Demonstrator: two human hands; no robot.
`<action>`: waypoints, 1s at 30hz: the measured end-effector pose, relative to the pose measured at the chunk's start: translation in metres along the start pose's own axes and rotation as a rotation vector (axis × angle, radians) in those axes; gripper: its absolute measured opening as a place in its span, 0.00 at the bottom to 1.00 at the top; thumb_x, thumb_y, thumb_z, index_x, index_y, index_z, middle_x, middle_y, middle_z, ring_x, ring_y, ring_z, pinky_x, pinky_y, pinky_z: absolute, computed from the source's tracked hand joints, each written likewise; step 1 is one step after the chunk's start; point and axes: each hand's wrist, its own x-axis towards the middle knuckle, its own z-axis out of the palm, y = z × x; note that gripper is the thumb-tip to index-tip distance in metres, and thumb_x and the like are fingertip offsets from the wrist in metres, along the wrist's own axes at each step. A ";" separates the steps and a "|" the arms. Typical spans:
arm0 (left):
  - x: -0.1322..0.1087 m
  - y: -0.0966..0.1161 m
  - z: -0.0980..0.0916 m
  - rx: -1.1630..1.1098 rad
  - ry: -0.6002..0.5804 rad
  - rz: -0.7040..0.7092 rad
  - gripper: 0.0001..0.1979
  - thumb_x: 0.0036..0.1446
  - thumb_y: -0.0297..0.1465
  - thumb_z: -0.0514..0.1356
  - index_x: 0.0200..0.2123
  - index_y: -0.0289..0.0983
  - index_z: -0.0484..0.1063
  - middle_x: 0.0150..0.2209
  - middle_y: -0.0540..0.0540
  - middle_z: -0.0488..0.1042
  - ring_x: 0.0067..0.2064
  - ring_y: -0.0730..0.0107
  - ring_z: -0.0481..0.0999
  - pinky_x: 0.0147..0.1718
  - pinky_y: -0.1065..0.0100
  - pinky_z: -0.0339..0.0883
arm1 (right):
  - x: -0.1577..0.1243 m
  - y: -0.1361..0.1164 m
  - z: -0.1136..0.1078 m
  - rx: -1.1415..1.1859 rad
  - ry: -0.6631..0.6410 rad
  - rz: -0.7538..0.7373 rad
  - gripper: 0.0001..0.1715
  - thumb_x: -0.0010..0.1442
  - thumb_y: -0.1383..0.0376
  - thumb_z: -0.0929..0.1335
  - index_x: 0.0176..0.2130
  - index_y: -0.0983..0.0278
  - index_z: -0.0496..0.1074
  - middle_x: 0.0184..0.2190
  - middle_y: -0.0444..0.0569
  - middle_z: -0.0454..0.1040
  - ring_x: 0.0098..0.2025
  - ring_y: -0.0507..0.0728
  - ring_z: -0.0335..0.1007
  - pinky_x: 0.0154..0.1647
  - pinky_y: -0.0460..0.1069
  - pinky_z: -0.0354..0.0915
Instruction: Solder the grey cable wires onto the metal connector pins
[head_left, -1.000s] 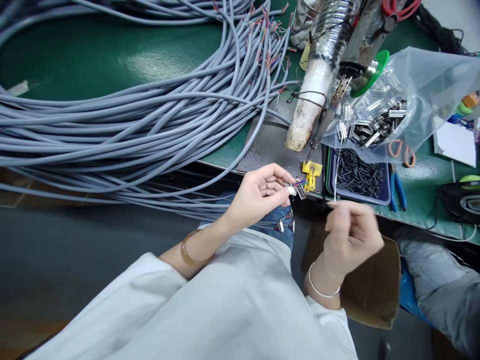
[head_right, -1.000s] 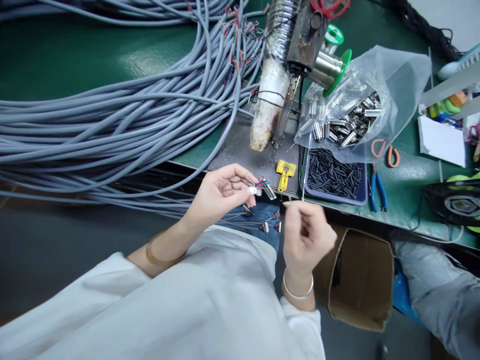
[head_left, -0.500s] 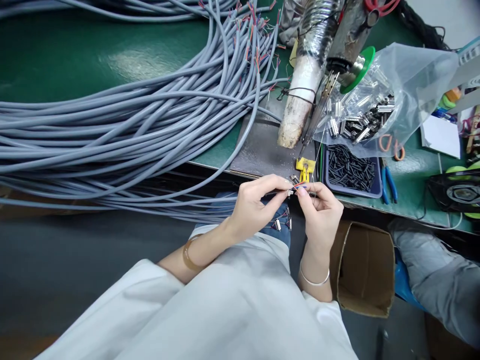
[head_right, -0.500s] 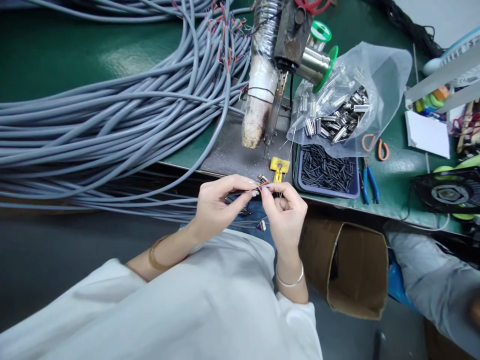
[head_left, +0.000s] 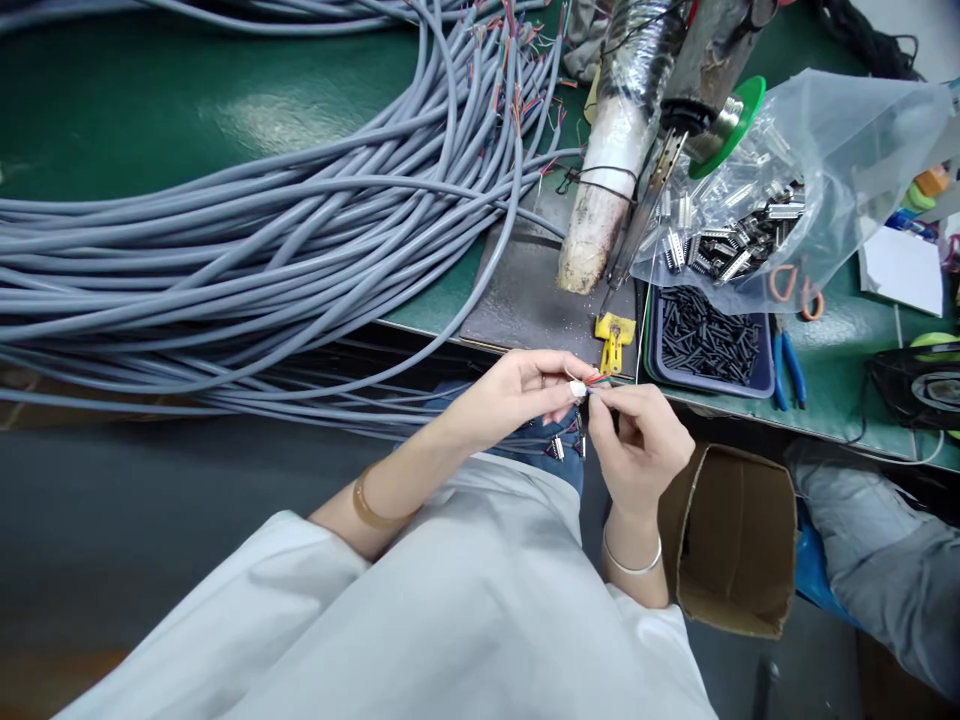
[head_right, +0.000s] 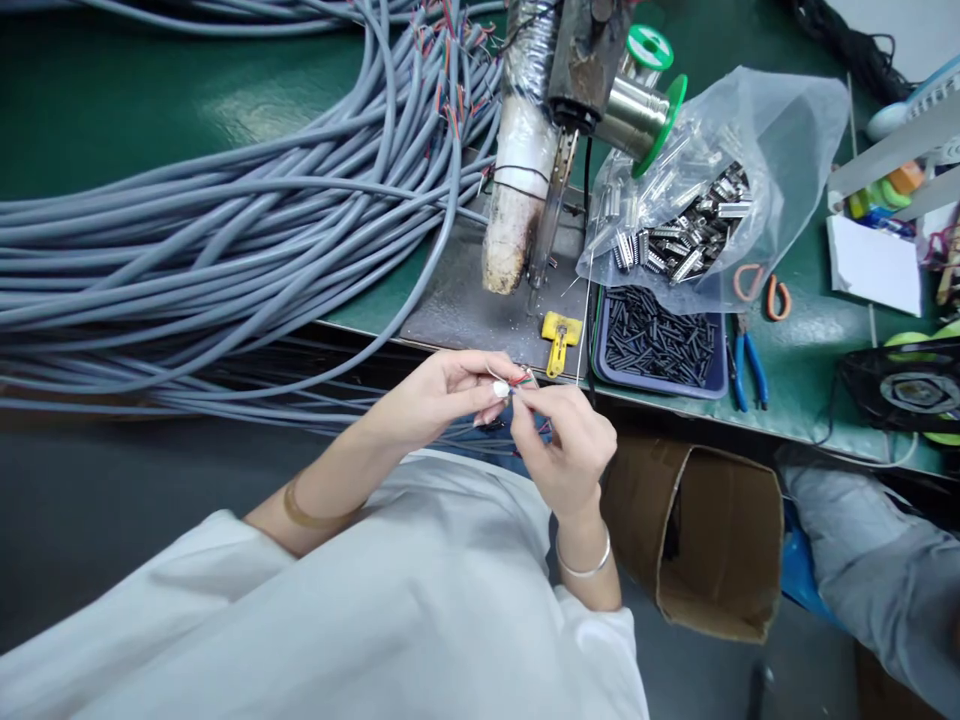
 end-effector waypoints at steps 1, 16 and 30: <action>0.000 0.001 0.000 -0.010 0.014 0.001 0.11 0.58 0.36 0.69 0.39 0.35 0.79 0.28 0.49 0.73 0.24 0.78 0.70 0.23 0.74 0.65 | 0.000 -0.001 -0.001 0.055 0.016 0.076 0.06 0.61 0.70 0.72 0.37 0.58 0.76 0.28 0.40 0.76 0.24 0.48 0.68 0.23 0.44 0.62; -0.002 0.006 0.006 -0.047 0.221 0.202 0.13 0.56 0.35 0.71 0.36 0.36 0.71 0.27 0.52 0.75 0.22 0.76 0.77 0.21 0.75 0.73 | 0.001 -0.005 0.007 0.260 0.122 0.317 0.03 0.64 0.67 0.71 0.38 0.62 0.72 0.43 0.48 0.81 0.31 0.51 0.82 0.30 0.46 0.78; 0.013 -0.005 0.014 0.100 0.421 0.244 0.11 0.55 0.31 0.68 0.31 0.36 0.67 0.33 0.50 0.74 0.23 0.80 0.76 0.19 0.79 0.69 | 0.008 0.020 0.023 -0.054 0.208 -0.067 0.12 0.62 0.72 0.72 0.44 0.58 0.75 0.45 0.47 0.84 0.46 0.56 0.83 0.46 0.52 0.81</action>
